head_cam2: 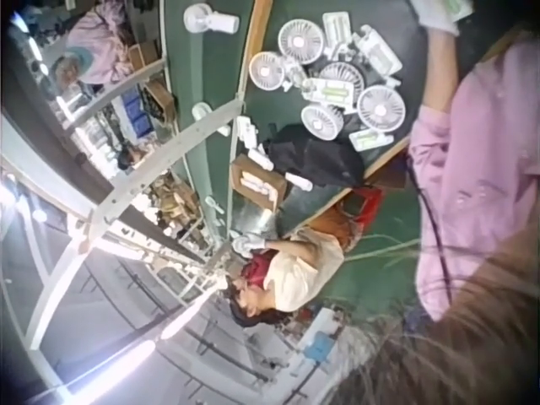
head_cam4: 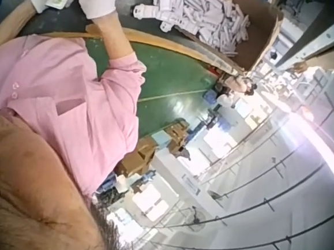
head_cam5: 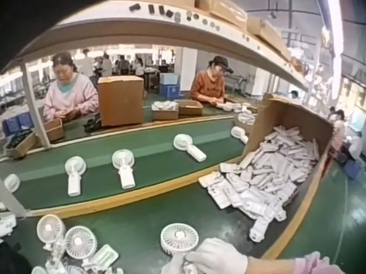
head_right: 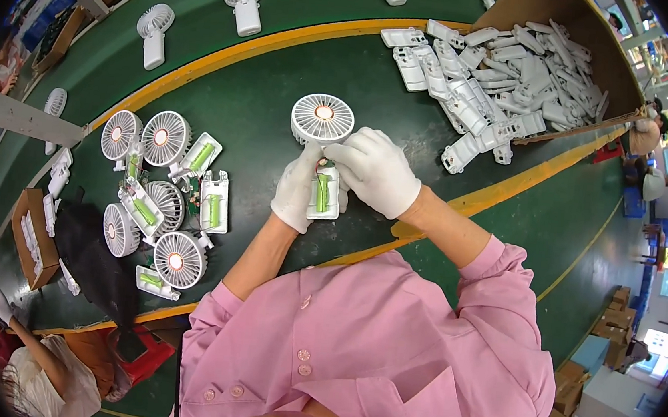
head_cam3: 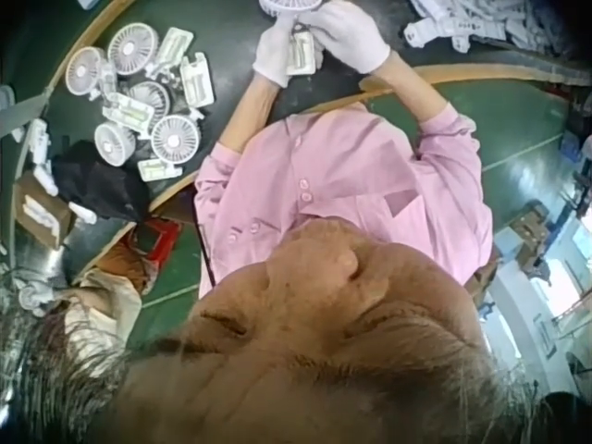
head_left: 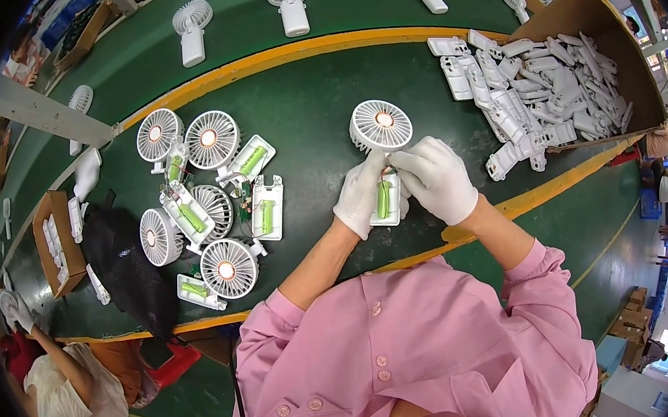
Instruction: The person assembles portable fans by inserting battery and wiring components into the fan head and handle casing, attaching the outer casing covers, and placing the assembled fans onto the conveyor belt.
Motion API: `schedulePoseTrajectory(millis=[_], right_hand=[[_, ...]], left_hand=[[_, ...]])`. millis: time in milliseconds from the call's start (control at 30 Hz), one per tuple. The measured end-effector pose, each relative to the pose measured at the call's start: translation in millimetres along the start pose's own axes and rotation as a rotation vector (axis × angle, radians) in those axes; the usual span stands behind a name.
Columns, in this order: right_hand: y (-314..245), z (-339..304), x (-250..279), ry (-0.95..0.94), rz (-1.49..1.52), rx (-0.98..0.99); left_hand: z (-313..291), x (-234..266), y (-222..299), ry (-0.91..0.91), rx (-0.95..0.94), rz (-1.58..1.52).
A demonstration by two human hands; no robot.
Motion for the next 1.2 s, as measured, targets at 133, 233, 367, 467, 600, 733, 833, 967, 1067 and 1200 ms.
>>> schedulePoseTrajectory(millis=[133, 233, 367, 467, 600, 733, 833, 967, 1067, 1200], right_hand=[[-4.9, -1.6, -3.0, -0.018, -0.122, 0.029], [-10.6, -3.4, -3.9, -0.014, -0.200, 0.066], [-11.0, -0.6, 0.9, 0.033, -0.135, 0.087], [-10.3, 0.3, -1.2, 0.026, -0.158, 0.102], [-5.9, -0.5, -3.7, 0.017, -0.144, 0.093], [-8.5, -1.9, -9.6, -0.024, -0.205, 0.099], [-19.6, -9.5, -13.4, -0.067, -0.285, 0.109], [-13.7, -14.6, -10.7, -0.087, -0.321, 0.121], [-3.5, -11.7, -7.4, -0.101, -0.324, 0.153], [-7.5, -8.9, -4.5, -0.170, -0.294, 0.196]], left_hand=[[2.4, 3.2, -4.3, 0.051, 0.003, -0.020], [0.3, 2.3, 0.3, 0.090, -0.006, -0.026], [-0.9, 1.1, 3.1, 0.083, 0.012, -0.010], [3.6, 9.6, -3.0, 0.126, 0.001, 0.012], [0.9, 3.6, -3.3, 0.079, 0.052, -0.012], [5.8, 10.1, -8.2, 0.084, -0.011, 0.050], [3.5, 12.2, -7.2, 0.119, -0.014, 0.132], [-0.2, 0.3, -1.4, -0.044, -0.106, 0.155], [-1.1, -15.9, -4.5, -0.249, -0.047, 0.061], [0.0, -18.7, -4.3, -0.266, -0.171, 0.207]])
Point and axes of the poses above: each hand's wrist, its own z-axis towards the middle knuckle, its own x-axis out of the back of the hand, y = z × x, the point moved 8 cm from there along z, towards the middle knuckle, and after that the axes turned 9 degrees about -x, right-handed, at the moved point
